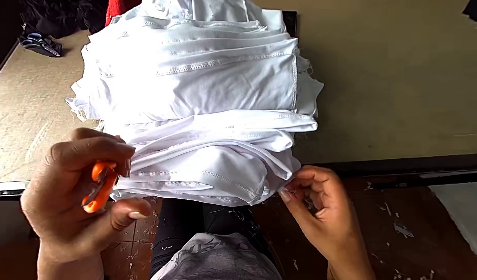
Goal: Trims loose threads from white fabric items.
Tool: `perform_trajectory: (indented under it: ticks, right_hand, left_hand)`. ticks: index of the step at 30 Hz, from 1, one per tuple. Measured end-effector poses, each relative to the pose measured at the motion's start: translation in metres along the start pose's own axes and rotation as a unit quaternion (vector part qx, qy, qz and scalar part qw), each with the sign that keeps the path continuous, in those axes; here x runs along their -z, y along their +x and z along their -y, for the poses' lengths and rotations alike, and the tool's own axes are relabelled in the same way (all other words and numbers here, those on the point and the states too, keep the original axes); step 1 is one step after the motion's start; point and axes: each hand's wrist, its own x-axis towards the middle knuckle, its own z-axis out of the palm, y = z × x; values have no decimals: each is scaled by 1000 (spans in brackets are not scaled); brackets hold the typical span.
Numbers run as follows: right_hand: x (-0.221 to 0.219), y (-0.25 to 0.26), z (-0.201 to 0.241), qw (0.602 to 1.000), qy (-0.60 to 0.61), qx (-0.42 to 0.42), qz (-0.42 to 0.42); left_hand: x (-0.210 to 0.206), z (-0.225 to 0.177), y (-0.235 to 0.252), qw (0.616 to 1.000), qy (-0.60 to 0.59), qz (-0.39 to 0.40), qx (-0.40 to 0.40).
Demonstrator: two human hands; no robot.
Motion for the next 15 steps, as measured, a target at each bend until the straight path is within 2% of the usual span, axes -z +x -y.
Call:
perform_trajectory:
  ticks: [2, 4, 5, 6, 7, 9, 10, 11, 12, 15]
  right_hand:
    - [-16, -9, 5, 996, -83, -11, 21]
    - [-33, -6, 13, 991, -125, -20, 41]
    - [-38, 0, 17, 993, -101, -29, 51]
    - [-42, 7, 21, 996, -28, -48, 65]
    - [-43, 18, 26, 988, 104, -79, 81]
    - [-40, 47, 35, 901, 390, -153, 109]
    - [-36, 66, 36, 857, 476, -150, 131]
    - [-31, 85, 37, 828, 524, -120, 159]
    - [-28, 107, 39, 819, 540, -77, 178]
    - [-25, 169, 48, 851, 499, 13, 161]
  left_hand:
    - [1, -2, -37, 997, 17, 56, 45]
    - [-18, -9, -62, 983, -25, 168, 70]
    - [-33, -13, -68, 972, -49, 219, 72]
    - [-48, -17, -71, 963, -67, 249, 72]
    - [-61, -18, -71, 960, -78, 261, 71]
    - [-83, -17, -65, 963, -64, 253, 62]
    - [-89, -16, -60, 969, -34, 237, 58]
    - [-94, -12, -53, 976, 7, 212, 56]
    - [-94, -7, -44, 979, 54, 186, 57]
    - [-69, 24, -12, 972, 205, 90, 66]
